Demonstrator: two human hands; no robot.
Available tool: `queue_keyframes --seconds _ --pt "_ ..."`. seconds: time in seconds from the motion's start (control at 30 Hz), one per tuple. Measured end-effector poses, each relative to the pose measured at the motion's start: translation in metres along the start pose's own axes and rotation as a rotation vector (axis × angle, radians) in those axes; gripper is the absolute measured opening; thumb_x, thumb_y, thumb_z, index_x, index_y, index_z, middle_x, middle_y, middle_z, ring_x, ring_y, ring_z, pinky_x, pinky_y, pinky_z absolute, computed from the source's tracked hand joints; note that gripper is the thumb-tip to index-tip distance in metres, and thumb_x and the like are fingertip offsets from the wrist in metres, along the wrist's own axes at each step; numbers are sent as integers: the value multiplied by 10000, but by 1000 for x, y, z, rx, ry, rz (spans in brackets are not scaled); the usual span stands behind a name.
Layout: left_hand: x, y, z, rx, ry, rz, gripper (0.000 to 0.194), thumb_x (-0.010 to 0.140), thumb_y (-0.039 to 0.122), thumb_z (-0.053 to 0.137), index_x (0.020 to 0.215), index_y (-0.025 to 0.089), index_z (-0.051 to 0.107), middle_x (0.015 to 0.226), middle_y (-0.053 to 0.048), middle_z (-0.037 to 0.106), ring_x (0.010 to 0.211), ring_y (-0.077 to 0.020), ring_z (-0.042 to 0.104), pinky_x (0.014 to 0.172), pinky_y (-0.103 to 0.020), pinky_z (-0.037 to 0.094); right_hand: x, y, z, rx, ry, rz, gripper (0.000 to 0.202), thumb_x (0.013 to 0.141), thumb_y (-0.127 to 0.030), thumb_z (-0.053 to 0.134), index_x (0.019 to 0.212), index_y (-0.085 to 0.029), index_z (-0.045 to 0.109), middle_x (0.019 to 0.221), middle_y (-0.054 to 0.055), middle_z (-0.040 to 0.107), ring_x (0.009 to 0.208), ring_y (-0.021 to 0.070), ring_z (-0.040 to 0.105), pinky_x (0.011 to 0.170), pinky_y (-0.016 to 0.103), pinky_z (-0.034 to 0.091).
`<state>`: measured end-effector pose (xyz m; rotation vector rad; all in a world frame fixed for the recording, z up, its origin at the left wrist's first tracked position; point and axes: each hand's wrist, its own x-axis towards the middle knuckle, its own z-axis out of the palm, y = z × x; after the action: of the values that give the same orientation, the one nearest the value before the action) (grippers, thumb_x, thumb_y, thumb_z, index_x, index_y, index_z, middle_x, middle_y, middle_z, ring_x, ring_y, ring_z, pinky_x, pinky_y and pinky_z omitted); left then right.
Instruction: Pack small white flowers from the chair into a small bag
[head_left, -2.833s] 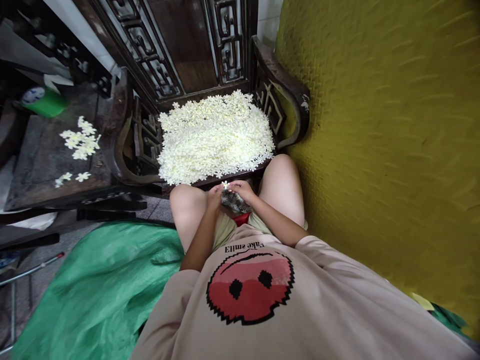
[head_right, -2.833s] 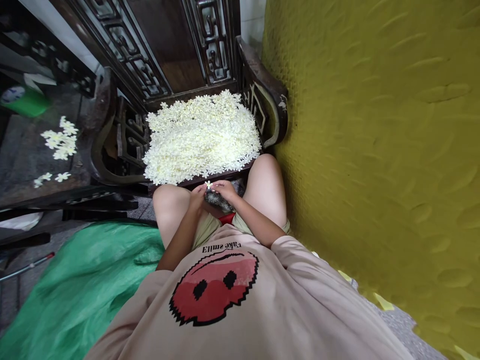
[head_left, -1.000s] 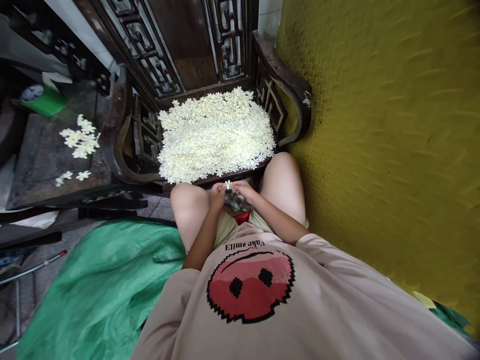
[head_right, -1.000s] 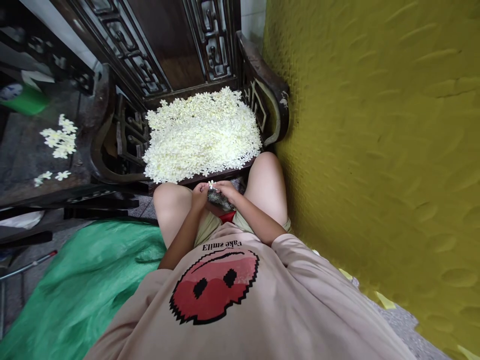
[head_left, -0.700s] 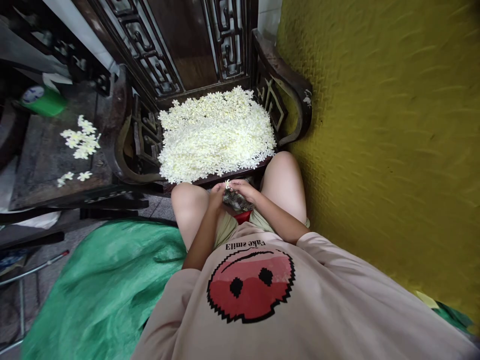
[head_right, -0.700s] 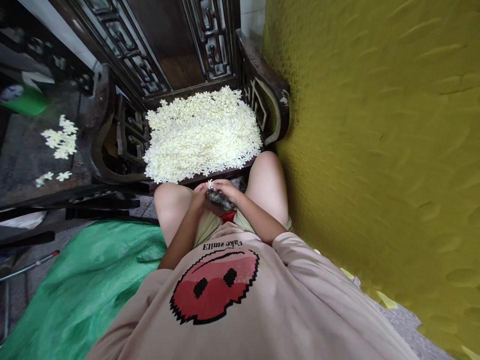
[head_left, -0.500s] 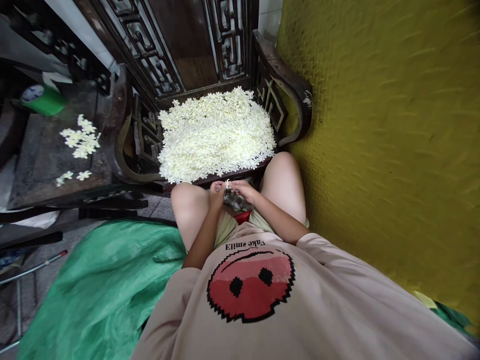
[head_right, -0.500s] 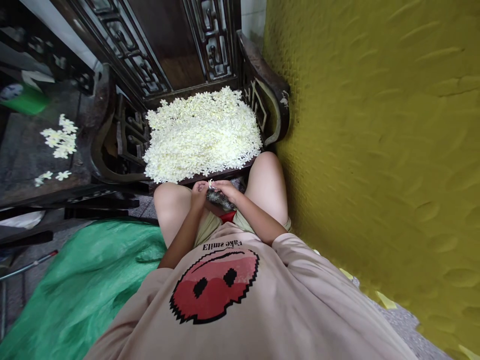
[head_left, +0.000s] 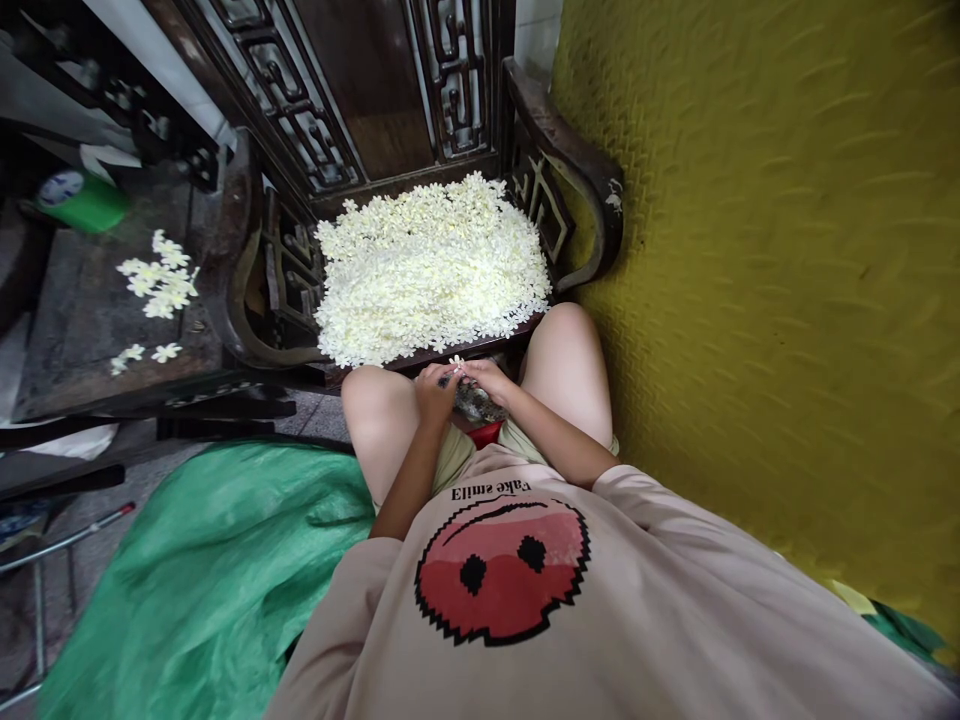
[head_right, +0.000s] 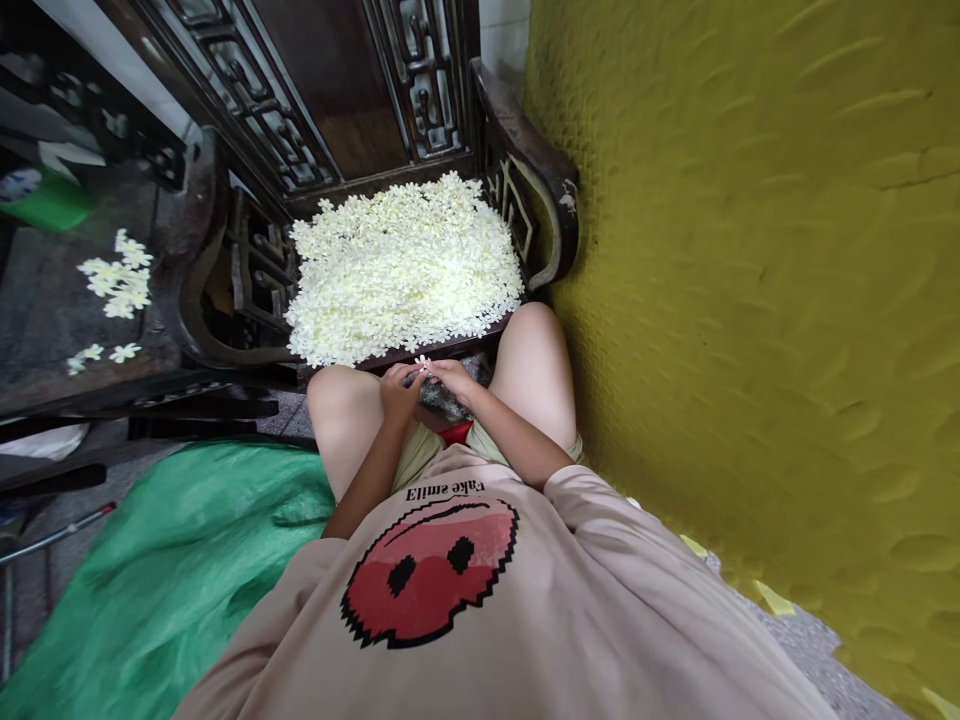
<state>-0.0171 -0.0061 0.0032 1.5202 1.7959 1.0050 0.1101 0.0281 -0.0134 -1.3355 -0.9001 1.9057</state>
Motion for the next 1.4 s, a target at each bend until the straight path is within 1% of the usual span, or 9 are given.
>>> queue_keyframes --seconds 0.17,0.33,0.57,0.67,0.87,0.97,1.1,1.23,1.4 --pt "0 0 -1 124 6 76 128 736 296 649 839 259 715 868 -64 618 894 -224 520 854 -349 338 0 1 0 -17 -3 -16 328 693 -479 681 742 -155 683 660 11 634 562 75 473 536 198 303" --pt "-2 0 -1 211 18 136 130 783 291 594 820 231 704 892 -95 616 888 -236 504 825 -367 315 -2 -1 0 -55 26 -1 374 699 -516 663 725 -144 692 721 32 667 565 77 459 530 208 299" --pt "0 -10 0 164 127 21 132 783 264 560 712 216 661 812 -65 585 811 -205 518 783 -340 347 -4 -2 0 -84 -13 33 354 645 -478 715 777 -150 714 757 30 678 578 82 479 542 218 286" --pt "2 -9 0 70 120 -13 126 775 258 563 701 209 652 791 -51 565 754 -176 516 749 -313 372 -5 -2 1 -85 -30 16 324 622 -443 734 771 -156 716 717 17 667 577 84 478 546 218 289" --pt "5 -7 2 -221 80 -145 140 735 301 594 674 183 639 741 -26 557 699 -138 511 696 -274 407 -4 -2 2 -12 -15 -90 291 577 -393 748 719 -143 699 717 21 664 625 98 495 616 226 365" --pt "7 -10 3 -419 19 -270 182 680 353 648 697 172 654 747 -28 603 736 -143 545 719 -280 422 -3 -1 2 9 5 -143 287 572 -391 740 708 -143 694 680 11 650 610 96 483 629 232 374" --pt "8 -12 3 -646 -95 -455 334 579 440 732 736 150 678 690 -38 634 727 -163 574 695 -297 432 -3 -1 1 -20 36 -172 268 602 -396 711 683 -142 685 615 -4 612 581 94 466 629 239 371" --pt "8 -9 0 -723 -137 -487 442 496 495 774 752 142 698 689 -43 658 696 -157 575 680 -290 439 -3 -1 0 -44 57 -172 281 607 -413 701 678 -141 683 603 -6 602 587 100 472 630 243 369" --pt "8 -5 -2 -736 -123 -509 417 462 456 802 712 137 703 688 -40 663 696 -143 568 713 -280 426 -2 1 0 -34 58 -201 284 580 -407 719 669 -139 687 618 -2 617 604 108 490 653 250 380"
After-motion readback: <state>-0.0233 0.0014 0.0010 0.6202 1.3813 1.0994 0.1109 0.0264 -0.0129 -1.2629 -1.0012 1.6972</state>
